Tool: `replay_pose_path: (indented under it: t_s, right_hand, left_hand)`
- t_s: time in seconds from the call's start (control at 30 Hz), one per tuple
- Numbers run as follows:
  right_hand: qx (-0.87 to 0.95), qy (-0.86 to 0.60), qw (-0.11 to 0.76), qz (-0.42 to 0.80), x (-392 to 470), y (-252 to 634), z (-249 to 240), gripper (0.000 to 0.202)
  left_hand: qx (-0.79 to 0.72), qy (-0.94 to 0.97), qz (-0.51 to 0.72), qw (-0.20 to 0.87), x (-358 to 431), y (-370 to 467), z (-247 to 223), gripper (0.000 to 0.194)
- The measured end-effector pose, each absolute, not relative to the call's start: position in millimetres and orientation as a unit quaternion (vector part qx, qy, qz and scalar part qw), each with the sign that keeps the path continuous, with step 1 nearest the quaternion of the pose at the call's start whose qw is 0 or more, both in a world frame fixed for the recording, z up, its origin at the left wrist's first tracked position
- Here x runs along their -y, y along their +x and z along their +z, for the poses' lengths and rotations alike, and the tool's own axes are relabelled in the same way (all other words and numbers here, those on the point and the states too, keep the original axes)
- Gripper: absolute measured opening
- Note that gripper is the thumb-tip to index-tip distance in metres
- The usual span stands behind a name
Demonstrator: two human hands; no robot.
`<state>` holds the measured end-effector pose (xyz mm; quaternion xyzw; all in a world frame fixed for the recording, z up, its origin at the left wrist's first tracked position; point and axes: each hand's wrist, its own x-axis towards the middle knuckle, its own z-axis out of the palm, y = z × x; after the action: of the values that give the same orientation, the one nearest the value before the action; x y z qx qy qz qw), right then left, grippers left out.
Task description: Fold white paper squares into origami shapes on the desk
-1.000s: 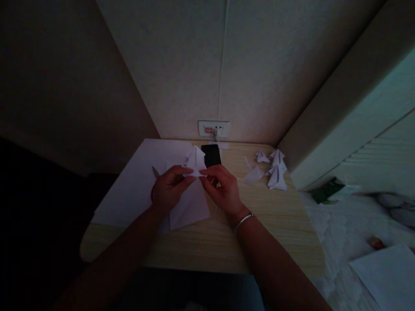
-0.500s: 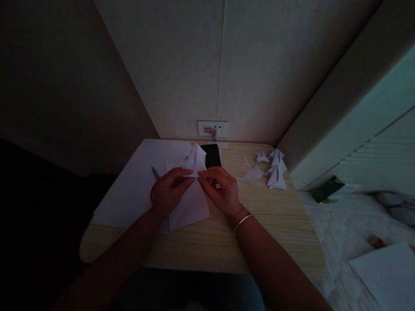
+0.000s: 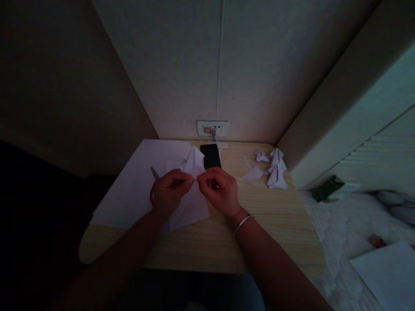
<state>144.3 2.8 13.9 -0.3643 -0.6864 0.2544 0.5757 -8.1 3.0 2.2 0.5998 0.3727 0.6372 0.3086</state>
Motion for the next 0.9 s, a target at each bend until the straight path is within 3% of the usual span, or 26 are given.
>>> replay_pose_path:
  t_s: [0.23, 0.5, 0.73, 0.83, 0.9]
  right_hand:
    - [0.593, -0.373, 0.6, 0.385, -3.6, 135.4, 6.9, 0.006]
    - [0.501, -0.405, 0.629, 0.436, -10.0, 121.1, 7.9, 0.02]
    - [0.506, -0.402, 0.598, 0.474, -15.6, 121.9, 6.5, 0.029]
    - [0.515, -0.431, 0.55, 0.495, -26.5, 130.4, 3.5, 0.037]
    - [0.519, -0.522, 0.518, 0.436, -36.6, 135.6, 3.0, 0.044]
  left_hand:
    - [-0.376, 0.543, 0.638, 0.396, -4.5, -3.9, 5.3, 0.01]
    - [-0.408, 0.461, 0.644, 0.453, -9.6, -0.9, 0.6, 0.015]
    - [-0.382, 0.39, 0.643, 0.537, -14.1, -4.6, -4.7, 0.028]
    - [-0.405, 0.381, 0.663, 0.5, -20.2, -9.9, -7.9, 0.028]
    - [-0.431, 0.373, 0.69, 0.446, -24.3, -13.3, -9.3, 0.025]
